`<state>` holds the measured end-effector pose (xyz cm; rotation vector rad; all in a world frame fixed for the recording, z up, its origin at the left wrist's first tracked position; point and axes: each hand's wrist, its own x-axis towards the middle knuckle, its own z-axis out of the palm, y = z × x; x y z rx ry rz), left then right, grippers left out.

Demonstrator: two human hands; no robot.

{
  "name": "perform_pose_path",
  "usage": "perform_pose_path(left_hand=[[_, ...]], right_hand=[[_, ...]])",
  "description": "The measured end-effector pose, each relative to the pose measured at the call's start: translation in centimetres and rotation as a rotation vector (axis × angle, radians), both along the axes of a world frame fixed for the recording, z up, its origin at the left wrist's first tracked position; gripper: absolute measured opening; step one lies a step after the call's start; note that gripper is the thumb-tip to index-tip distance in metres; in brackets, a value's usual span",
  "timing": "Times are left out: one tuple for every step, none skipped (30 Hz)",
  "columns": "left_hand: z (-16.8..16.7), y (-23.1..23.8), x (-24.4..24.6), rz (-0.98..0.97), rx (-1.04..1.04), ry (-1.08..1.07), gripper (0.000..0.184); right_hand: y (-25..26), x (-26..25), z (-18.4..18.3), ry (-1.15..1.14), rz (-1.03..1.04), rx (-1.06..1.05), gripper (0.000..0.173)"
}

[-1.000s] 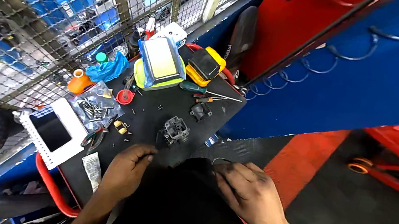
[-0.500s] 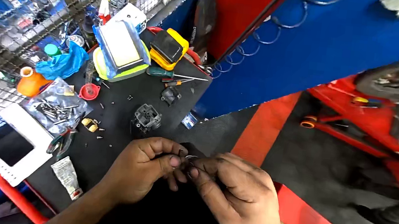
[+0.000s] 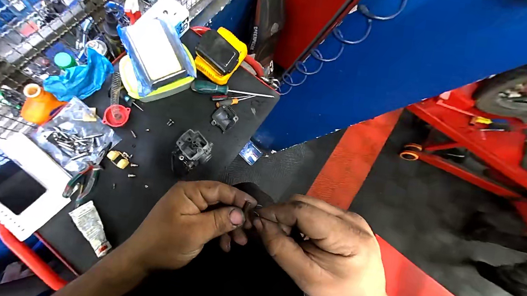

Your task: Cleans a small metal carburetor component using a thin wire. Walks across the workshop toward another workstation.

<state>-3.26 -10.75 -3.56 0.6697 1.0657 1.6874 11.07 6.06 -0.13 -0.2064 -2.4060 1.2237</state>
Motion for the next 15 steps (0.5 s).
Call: perform_pose_path(left_hand=[[0.0,0.1,0.0,0.000,0.005,-0.007,0.017],[0.0,0.1,0.1,0.000,0.007,-0.016,0.017],[0.0,0.2,0.1,0.000,0.006,-0.023,0.016],[-0.1,0.3,0.1,0.000,0.004,-0.030,0.016],[-0.1,0.3,0.2,0.000,0.002,-0.033,0.016],[-0.1,0.4,0.2,0.003,-0.003,-0.030,0.016],[-0.1,0.5,0.2,0.012,-0.007,-0.024,0.018],[-0.1,0.6,0.3,0.027,-0.007,-0.014,0.019],[-0.1,0.7,0.3,0.051,-0.005,-0.007,0.021],[-0.2,0.7,0.2,0.079,-0.006,-0.007,0.023],[-0.3,0.8,0.1,0.108,-0.010,-0.017,0.024],[-0.4,0.7,0.0,0.134,-0.012,-0.034,0.025],[-0.6,0.8,-0.3,0.160,-0.013,-0.051,0.026],[-0.7,0.9,-0.5,0.176,-0.012,-0.068,0.026],[-0.9,1.0,-0.6,0.188,-0.015,-0.083,0.026]], right_hand=[[0.1,0.0,0.0,0.004,0.007,-0.034,0.008],[0.1,0.0,0.0,0.006,0.012,-0.052,0.008],[0.2,0.0,-0.1,0.008,0.016,-0.062,0.008],[0.2,0.1,-0.1,0.010,0.017,-0.068,0.008],[0.2,0.1,-0.1,0.009,0.017,-0.070,0.008],[0.3,0.0,-0.2,0.008,0.017,-0.077,0.008],[0.4,0.0,-0.2,0.007,0.018,-0.085,0.008],[0.5,0.0,-0.3,0.002,0.014,-0.098,0.008],[0.7,0.1,-0.3,-0.007,0.006,-0.116,0.008],[1.0,0.2,-0.4,-0.013,-0.008,-0.148,0.007],[1.4,0.4,-0.5,-0.018,-0.026,-0.209,0.007],[1.8,0.6,-0.7,-0.015,-0.048,-0.312,0.007],[2.3,0.8,-1.0,-0.005,-0.076,-0.450,0.008],[2.9,0.9,-1.4,0.025,-0.105,-0.615,0.010],[3.6,1.1,-1.7,0.072,-0.120,-0.810,0.013]])
